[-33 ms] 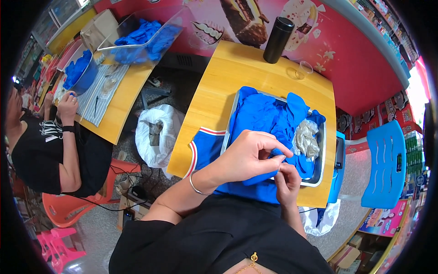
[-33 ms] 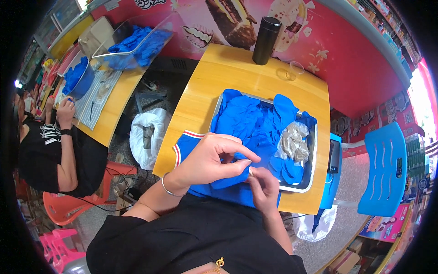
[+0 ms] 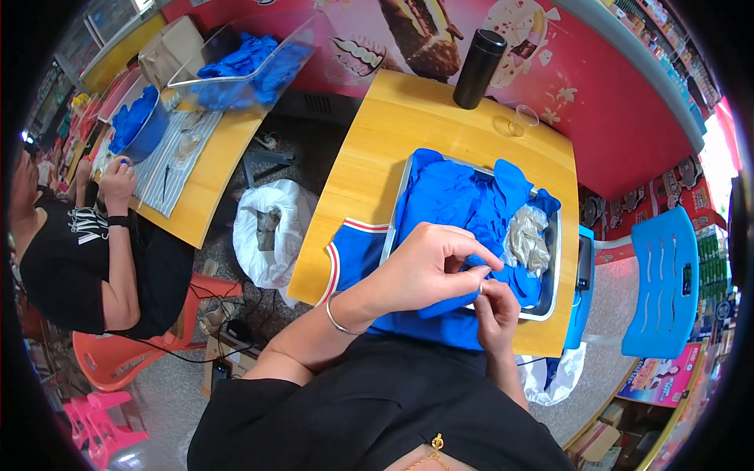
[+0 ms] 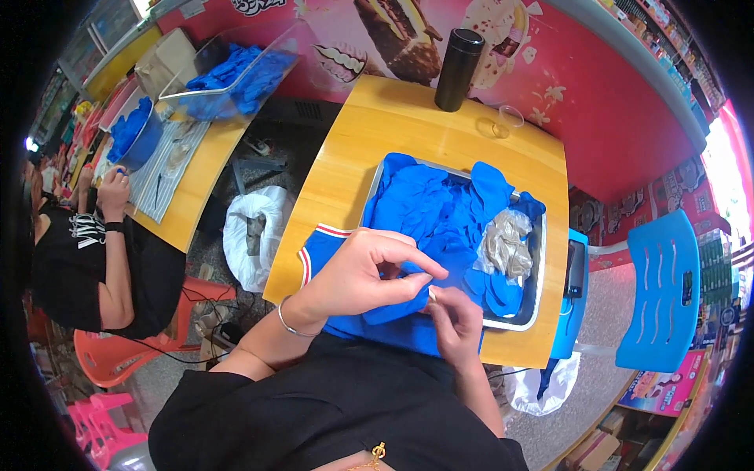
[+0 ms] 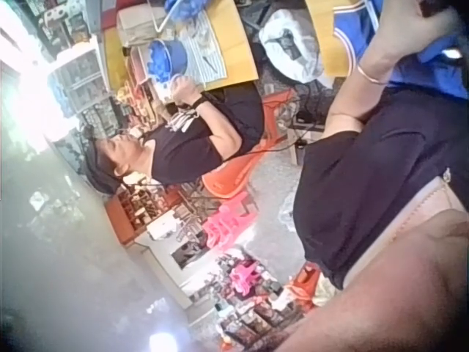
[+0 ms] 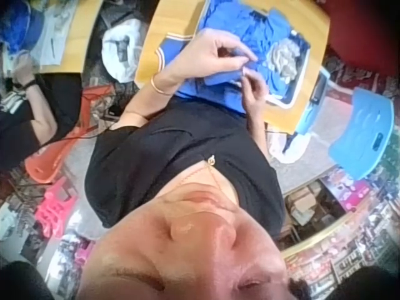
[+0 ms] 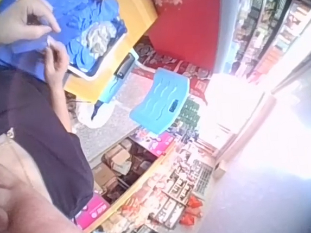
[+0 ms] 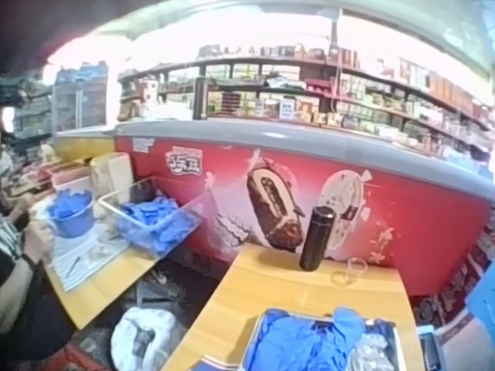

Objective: Assembling blue fabric components using a wooden stick on a workshop table.

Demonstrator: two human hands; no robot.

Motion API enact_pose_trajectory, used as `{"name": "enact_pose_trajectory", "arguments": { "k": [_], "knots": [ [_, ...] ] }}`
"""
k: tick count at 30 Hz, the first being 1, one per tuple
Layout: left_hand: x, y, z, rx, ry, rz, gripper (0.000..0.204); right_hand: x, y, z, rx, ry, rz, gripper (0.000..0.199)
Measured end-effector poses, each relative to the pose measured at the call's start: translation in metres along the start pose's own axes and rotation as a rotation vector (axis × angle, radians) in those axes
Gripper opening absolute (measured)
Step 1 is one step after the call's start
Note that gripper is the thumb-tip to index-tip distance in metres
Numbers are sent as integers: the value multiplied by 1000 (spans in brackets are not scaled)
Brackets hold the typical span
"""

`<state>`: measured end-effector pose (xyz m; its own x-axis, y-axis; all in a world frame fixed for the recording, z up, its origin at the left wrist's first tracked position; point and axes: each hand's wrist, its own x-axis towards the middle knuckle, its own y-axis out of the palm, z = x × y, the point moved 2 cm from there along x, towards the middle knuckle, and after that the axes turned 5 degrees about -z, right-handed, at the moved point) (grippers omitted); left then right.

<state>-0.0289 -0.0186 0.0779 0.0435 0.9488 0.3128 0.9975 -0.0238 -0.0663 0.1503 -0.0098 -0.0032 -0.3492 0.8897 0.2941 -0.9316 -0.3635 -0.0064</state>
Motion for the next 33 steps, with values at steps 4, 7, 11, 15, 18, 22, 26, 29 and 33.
{"name": "enact_pose_trajectory", "arguments": {
  "k": [4,7,11,15,18,22,26,29,33],
  "knots": [
    [0,-2,6,-37,-14,30,14,5,-7,6,31,47,83,17],
    [-1,-1,13,-100,-25,106,14,4,-13,5,70,182,162,14],
    [-3,3,15,-165,-81,175,15,4,-19,1,272,368,289,14],
    [-4,5,14,-145,-100,189,16,-6,-19,-17,419,475,327,20],
    [-5,6,13,-125,-104,183,15,-7,-18,-19,521,526,382,22],
    [-6,8,15,-88,-72,187,15,-9,-14,-21,644,576,413,21],
    [-6,8,21,-27,-14,137,15,-8,0,-15,587,536,250,20],
    [-6,5,20,16,-27,116,15,-10,-6,-21,473,490,251,18],
    [-6,0,24,55,39,33,19,-2,5,4,309,400,148,15]
  ]
}}
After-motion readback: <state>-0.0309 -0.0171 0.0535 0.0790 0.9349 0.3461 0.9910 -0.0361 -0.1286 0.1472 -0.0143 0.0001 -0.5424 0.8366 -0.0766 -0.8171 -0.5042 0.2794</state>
